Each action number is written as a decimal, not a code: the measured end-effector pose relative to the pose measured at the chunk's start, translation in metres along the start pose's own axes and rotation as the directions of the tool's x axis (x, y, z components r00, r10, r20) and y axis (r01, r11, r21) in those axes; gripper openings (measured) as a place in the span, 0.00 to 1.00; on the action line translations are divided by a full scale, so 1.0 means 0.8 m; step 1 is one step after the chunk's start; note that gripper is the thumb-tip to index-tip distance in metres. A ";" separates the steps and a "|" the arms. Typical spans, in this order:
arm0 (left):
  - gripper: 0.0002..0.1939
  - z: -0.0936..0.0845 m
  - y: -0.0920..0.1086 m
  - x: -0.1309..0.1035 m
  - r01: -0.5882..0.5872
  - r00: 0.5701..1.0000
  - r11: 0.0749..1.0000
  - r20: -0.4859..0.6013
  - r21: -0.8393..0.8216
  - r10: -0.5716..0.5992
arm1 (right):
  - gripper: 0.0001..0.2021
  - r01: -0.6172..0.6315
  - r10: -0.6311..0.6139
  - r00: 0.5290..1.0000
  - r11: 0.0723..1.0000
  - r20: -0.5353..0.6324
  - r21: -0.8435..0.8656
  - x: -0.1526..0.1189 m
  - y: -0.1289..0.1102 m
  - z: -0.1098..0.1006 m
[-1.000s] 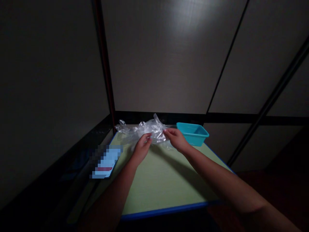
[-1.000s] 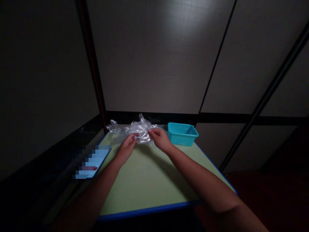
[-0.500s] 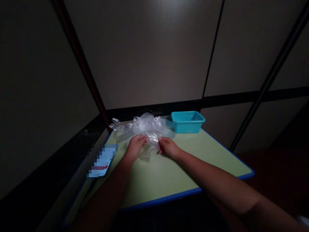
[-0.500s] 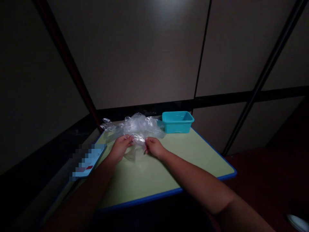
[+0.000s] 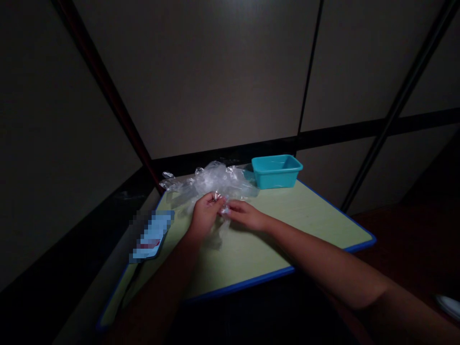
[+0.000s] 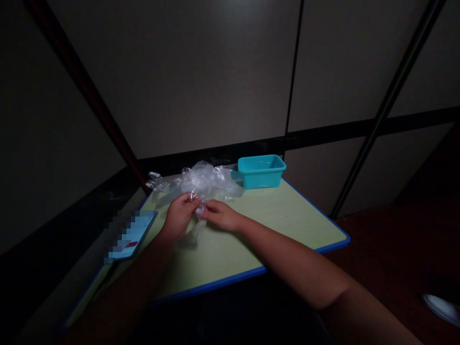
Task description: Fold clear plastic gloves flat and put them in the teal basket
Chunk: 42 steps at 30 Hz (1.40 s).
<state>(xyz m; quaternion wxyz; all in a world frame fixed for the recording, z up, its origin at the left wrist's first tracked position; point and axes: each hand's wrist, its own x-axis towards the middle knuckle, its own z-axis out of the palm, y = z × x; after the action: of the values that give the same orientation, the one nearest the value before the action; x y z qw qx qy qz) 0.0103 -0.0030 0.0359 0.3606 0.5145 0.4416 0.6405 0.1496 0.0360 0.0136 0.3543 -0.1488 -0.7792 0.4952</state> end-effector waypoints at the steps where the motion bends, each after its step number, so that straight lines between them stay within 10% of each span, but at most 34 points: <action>1: 0.12 0.003 -0.001 -0.003 0.018 0.999 1.000 0.027 0.000 -0.018 | 0.21 0.004 -0.004 0.999 1.000 0.041 0.006 -0.001 0.001 0.002; 14: 0.16 -0.006 -0.013 0.005 0.121 0.992 0.989 -0.026 -0.082 -0.123 | 0.25 -0.100 0.110 0.990 0.989 -0.092 0.106 0.001 0.027 -0.010; 22: 0.17 -0.026 -0.031 0.019 0.208 0.963 0.963 -0.140 -0.170 -0.232 | 0.20 -0.350 0.429 0.879 0.877 -0.208 0.330 0.010 0.028 -0.020; 31: 0.16 -0.017 -0.039 0.011 0.460 0.885 0.879 0.147 -0.125 -0.443 | 0.20 -0.343 0.497 0.850 0.775 -0.177 0.530 0.010 0.010 -0.028; 42: 0.18 -0.017 -0.027 0.009 0.287 0.958 0.958 -0.009 -0.017 -0.287 | 0.07 -0.417 0.539 0.790 0.822 -0.292 0.388 0.010 0.007 -0.031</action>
<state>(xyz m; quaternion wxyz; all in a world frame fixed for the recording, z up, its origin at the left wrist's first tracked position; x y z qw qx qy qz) -0.0046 0.0086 0.0171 0.4511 0.4385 0.5088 0.5877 0.1610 0.0600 0.0182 0.3814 -0.3823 -0.5430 0.6430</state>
